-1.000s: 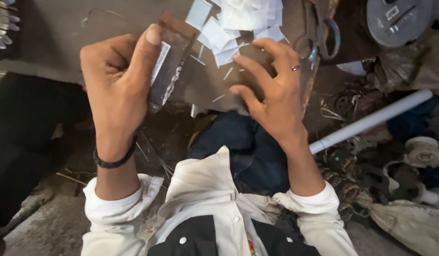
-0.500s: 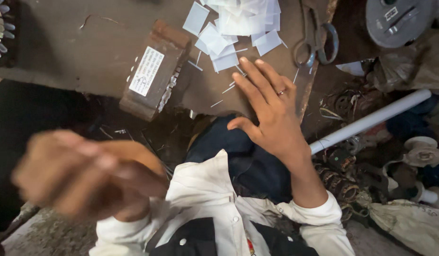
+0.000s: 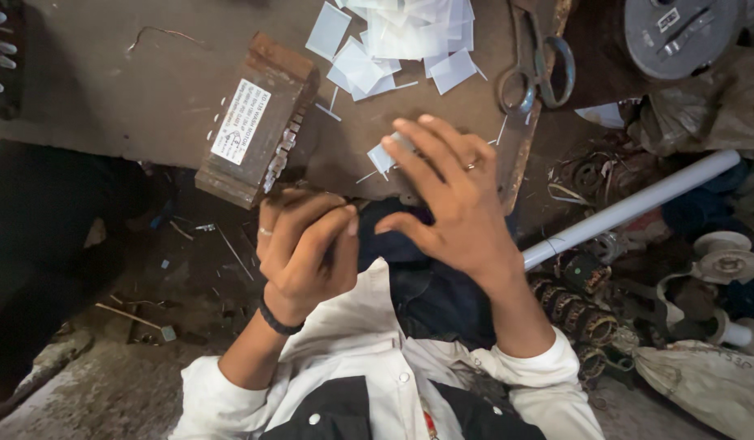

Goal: The person cuts small rectangles of white insulation paper using shears, folds them, and inserts them by hand into the slots of an electromechanical motor stator.

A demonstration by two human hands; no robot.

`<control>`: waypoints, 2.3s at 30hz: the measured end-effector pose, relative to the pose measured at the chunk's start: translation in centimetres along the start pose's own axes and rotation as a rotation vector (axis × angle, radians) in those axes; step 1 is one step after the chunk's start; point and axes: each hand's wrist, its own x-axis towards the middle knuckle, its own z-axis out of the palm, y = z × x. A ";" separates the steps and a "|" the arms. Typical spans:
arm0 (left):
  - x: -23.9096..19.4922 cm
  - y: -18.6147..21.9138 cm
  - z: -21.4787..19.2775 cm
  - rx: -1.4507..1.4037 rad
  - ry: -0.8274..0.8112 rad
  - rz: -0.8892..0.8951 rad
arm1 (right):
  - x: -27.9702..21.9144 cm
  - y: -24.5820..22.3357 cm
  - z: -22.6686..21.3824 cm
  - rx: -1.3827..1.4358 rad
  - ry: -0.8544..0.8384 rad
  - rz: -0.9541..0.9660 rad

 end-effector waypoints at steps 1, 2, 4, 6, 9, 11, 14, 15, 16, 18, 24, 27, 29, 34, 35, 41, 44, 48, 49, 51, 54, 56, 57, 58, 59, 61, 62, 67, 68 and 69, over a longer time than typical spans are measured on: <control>0.0 -0.1 0.3 -0.028 0.000 -0.012 | 0.0 -0.2 0.3 -0.013 -0.001 -0.011; -0.1 -0.1 0.4 -0.060 0.004 -0.043 | 0.0 -0.4 0.6 -0.027 -0.003 -0.021; -0.1 -0.2 0.6 -0.126 0.019 -0.100 | -0.2 -0.7 1.2 -0.010 0.086 -0.039; -0.1 0.1 0.5 -0.170 0.012 -0.167 | -0.4 -1.0 1.7 0.029 0.172 -0.060; 0.0 0.1 0.7 -0.233 0.004 -0.240 | -0.8 -1.3 1.8 0.129 0.249 -0.070; -0.1 0.4 0.7 -0.285 -0.022 -0.294 | -1.2 -1.3 1.3 0.219 0.245 -0.035; 0.3 0.7 0.5 -0.421 -0.105 -0.381 | -1.9 -2.2 0.1 0.522 0.156 0.274; 0.4 0.8 0.4 -0.491 -0.149 -0.416 | -1.8 -2.2 -0.2 0.575 0.121 0.321; 0.5 0.8 0.4 -0.560 -0.192 -0.451 | -1.9 -2.3 -0.6 0.627 0.085 0.367; 0.6 0.8 0.7 -0.670 -0.266 -0.507 | -1.8 -2.4 -1.0 0.716 0.046 0.382; 0.3 1.0 0.9 -0.592 -0.276 -0.489 | -2.7 -2.4 0.1 0.905 0.184 0.445; 0.2 0.9 0.9 -0.560 -0.247 -0.423 | -3.3 -1.9 0.8 0.973 0.277 0.590; 0.2 1.1 1.0 -0.522 -0.240 -0.383 | -3.5 -1.4 0.9 0.924 0.280 0.564; 0.8 1.2 0.7 -0.355 -0.272 -0.238 | -3.3 -1.3 0.8 0.824 0.302 0.477; 0.8 1.3 0.6 -0.362 -0.273 -0.242 | -3.2 -1.4 0.7 0.768 0.312 0.476; 1.0 1.6 0.6 -0.478 -0.335 -0.439 | -2.5 -2.2 -0.1 0.426 0.398 0.335; 0.8 1.6 1.0 -0.513 -0.306 -0.452 | -2.5 -2.0 -0.4 0.335 0.389 0.245; 0.1 1.3 1.5 -0.619 -0.347 -0.502 | -2.8 -1.2 -0.2 0.322 0.355 0.104; -0.1 1.1 1.8 -0.659 -0.356 -0.508 | -2.8 -0.9 -0.1 0.317 0.348 0.074; -0.6 1.0 2.3 -0.827 -0.434 -0.739 | -2.9 -0.5 0.2 0.319 0.322 0.049; -1.3 0.6 2.6 -0.943 -0.468 -0.920 | -3.3 -0.5 0.3 0.331 0.262 0.075; -1.5 0.5 2.6 -0.962 -0.447 -0.918 | -3.1 -0.8 0.1 0.327 0.231 0.108; -1.5 0.4 2.4 -0.961 -0.427 -0.886 | -3.0 -1.1 -0.2 0.316 0.229 0.091; -1.4 0.4 2.4 -0.960 -0.406 -0.855 | -3.0 -1.5 -0.7 0.306 0.226 0.074; -1.3 0.4 2.4 -0.924 -0.410 -0.861 | -2.9 -1.8 -1.2 0.296 0.224 0.054; -1.0 0.6 2.3 -0.855 -0.420 -0.877 | -2.7 -1.9 -1.8 0.297 0.185 0.022; -0.9 0.8 2.2 -0.843 -0.426 -0.868 | -2.7 -1.9 -2.0 0.297 0.164 0.008; 0.4 1.6 1.8 -0.813 -0.465 -0.872 | -3.3 -1.2 -0.8 0.366 0.268 0.109; 0.6 1.8 1.5 -0.733 -0.415 -0.798 | -3.3 -1.1 -0.5 0.395 0.293 0.138; 0.8 2.0 1.2 -0.656 -0.366 -0.726 | -3.4 -1.0 -0.3 0.403 0.314 0.167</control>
